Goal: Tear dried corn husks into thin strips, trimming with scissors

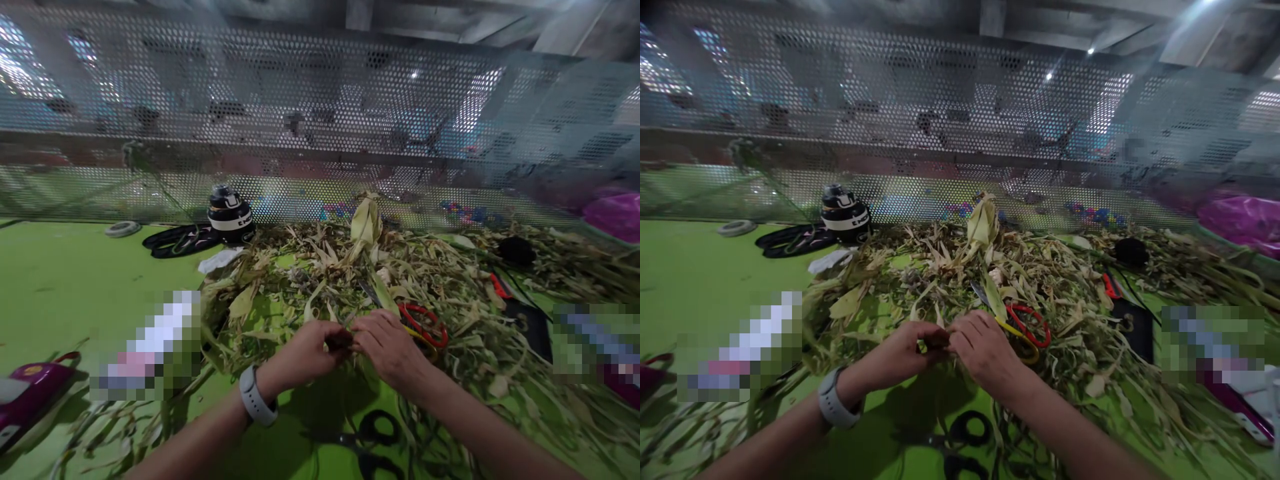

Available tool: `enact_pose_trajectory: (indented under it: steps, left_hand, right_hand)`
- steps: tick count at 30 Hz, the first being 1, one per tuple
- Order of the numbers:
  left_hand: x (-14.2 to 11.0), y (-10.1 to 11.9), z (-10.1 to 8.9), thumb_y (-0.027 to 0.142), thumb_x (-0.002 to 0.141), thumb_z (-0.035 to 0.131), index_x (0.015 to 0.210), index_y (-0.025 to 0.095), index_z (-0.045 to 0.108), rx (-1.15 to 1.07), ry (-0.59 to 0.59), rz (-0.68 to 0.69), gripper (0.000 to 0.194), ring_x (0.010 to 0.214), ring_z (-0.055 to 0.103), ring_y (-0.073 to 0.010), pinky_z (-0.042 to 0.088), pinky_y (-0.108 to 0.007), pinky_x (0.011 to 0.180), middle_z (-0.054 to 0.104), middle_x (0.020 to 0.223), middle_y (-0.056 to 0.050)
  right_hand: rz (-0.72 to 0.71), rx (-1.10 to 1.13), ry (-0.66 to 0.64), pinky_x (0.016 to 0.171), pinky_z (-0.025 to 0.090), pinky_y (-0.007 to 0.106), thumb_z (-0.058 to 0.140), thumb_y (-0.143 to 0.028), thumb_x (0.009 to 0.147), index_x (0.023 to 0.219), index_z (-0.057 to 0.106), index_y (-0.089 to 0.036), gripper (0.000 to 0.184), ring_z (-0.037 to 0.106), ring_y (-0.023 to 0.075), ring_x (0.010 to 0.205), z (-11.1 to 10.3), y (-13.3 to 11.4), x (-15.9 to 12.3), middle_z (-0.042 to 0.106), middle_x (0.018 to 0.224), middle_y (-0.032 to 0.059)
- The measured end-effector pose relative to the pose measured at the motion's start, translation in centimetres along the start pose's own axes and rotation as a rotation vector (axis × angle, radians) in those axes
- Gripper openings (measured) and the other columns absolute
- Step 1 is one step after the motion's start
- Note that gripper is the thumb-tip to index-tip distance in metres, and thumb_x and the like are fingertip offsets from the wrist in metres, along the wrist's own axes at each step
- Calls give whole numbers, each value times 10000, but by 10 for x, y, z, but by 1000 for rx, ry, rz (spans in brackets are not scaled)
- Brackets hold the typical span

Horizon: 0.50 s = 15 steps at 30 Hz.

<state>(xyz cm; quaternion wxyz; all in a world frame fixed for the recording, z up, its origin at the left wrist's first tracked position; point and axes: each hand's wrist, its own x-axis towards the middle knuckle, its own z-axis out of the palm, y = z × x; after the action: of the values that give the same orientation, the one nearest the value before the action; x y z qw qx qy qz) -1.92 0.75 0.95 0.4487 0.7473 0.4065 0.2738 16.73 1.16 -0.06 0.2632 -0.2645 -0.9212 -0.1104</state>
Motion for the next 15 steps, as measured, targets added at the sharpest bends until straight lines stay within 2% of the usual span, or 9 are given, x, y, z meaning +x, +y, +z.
enact_pose_trajectory:
  steps: [2,4,7,9,12,15]
  left_hand:
    - [-1,4,-3,208,734,564,845,165,628,5,6,12,136,706,596,-154,445,-247,655,670,779,-34]
    - [0,5,-5,199,719,588,970,177,578,-93,63,-5,252,729,598,-154,451,-247,660,660,806,-32]
    - [2,4,-4,221,688,650,1086,184,491,-381,139,-74,430,641,569,-125,439,-224,587,613,724,6]
    - [4,3,-1,255,669,687,1110,187,460,-601,199,-176,501,590,550,-108,420,-208,544,591,682,28]
    - [4,4,9,352,695,670,977,166,537,-796,236,-357,362,620,575,-123,438,-228,579,614,678,4]
    - [2,7,18,403,703,656,791,143,616,-837,208,-348,277,711,591,-144,457,-259,684,648,742,-33]
  right_hand:
    - [51,38,-6,789,406,372,409,-170,905,783,533,-146,176,528,165,715,3,0,-1,590,723,41]
    - [164,104,10,697,418,334,390,-201,915,756,515,-160,206,508,161,653,3,-1,-1,565,674,30]
    - [392,275,19,589,417,264,404,-262,916,777,506,-182,190,530,155,645,-1,-2,0,574,684,23]
    - [482,354,32,561,417,244,413,-284,913,794,509,-194,178,544,147,630,-5,-4,1,582,684,14]
    - [456,328,107,592,434,259,389,-296,920,790,518,-198,208,552,158,656,-7,-5,2,588,699,29]
    - [395,260,144,619,442,276,371,-286,925,786,520,-196,223,549,167,672,-6,-7,1,586,697,38]
